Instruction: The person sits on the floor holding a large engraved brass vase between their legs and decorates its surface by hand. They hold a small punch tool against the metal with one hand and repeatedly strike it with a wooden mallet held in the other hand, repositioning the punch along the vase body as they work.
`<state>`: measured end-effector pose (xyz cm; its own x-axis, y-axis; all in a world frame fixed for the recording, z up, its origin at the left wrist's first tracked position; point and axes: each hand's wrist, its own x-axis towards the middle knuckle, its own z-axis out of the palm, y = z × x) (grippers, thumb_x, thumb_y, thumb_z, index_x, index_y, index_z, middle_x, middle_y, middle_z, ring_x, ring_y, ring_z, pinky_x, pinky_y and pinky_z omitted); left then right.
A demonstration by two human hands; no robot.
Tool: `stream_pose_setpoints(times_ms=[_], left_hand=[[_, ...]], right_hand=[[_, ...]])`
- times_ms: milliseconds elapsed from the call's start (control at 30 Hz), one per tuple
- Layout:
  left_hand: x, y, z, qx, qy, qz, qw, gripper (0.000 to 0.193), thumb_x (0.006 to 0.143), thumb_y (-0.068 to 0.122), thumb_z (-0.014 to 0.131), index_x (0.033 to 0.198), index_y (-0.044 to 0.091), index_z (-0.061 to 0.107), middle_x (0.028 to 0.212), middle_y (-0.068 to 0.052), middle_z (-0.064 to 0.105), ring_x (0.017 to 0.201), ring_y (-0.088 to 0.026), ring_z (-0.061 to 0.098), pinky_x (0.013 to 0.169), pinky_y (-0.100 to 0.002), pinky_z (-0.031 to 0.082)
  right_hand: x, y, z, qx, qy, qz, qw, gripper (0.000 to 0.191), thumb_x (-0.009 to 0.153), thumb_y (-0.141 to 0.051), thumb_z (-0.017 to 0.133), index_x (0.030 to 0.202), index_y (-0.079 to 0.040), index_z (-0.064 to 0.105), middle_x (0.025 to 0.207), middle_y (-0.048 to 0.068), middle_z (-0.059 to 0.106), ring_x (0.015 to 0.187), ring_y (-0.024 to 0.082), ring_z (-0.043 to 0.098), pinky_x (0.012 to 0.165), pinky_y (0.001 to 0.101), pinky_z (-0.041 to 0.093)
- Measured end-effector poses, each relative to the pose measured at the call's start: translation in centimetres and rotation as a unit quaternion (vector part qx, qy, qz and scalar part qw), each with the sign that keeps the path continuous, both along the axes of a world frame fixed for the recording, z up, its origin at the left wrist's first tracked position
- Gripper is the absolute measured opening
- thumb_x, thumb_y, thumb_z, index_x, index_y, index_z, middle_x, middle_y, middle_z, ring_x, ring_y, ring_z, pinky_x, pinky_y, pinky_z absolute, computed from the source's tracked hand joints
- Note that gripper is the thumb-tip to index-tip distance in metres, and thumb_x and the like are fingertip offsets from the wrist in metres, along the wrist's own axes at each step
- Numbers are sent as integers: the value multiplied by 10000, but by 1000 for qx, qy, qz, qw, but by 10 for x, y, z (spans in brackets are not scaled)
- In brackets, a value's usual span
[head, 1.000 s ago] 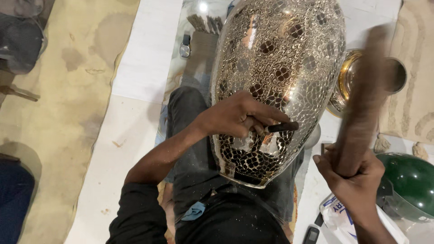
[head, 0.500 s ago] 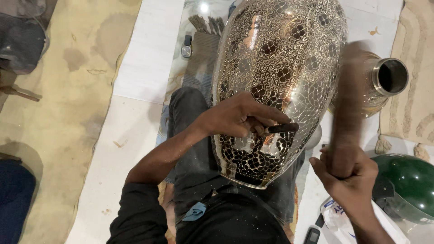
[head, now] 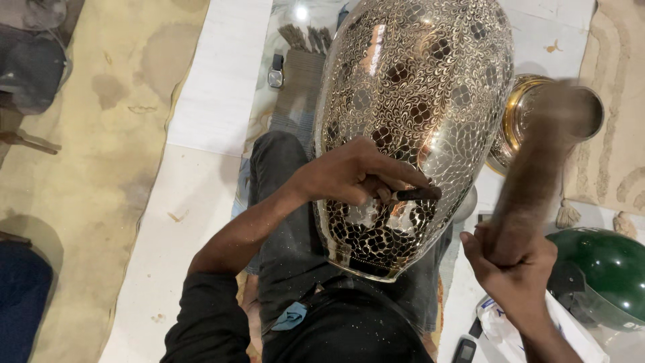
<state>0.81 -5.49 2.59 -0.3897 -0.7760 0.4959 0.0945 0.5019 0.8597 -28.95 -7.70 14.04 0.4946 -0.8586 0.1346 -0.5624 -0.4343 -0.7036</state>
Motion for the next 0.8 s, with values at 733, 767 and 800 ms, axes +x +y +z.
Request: stream_pose_setpoints(times_ms=[733,767,800], left_hand=[[-8,41,-1,92,53,209,972,594,868,-206,531,1383,69,636,1116,-169,781,989,-252,808,842,-325,655],[-8,41,0,84,40,209,974,613,865,-219,490,1383,72,637,1131,-170,777,1013,-259,802,854,-321,650],[-6,40,0,76,27,209,975,634,861,-230,449,1384,75,637,1145,-171,774,1038,-267,795,867,-317,645]], right_hand=[[-28,20,-73,206,-30,-61,976,231,764,-83,836,901,6,672,623,68,649,471,114,545,413,266,403],[-27,15,-70,164,-17,-31,986,256,751,-88,842,926,2,678,660,55,659,525,103,572,459,252,441],[-25,10,-69,122,-4,-1,993,284,738,-94,848,951,-2,683,697,41,670,579,93,598,505,238,479]])
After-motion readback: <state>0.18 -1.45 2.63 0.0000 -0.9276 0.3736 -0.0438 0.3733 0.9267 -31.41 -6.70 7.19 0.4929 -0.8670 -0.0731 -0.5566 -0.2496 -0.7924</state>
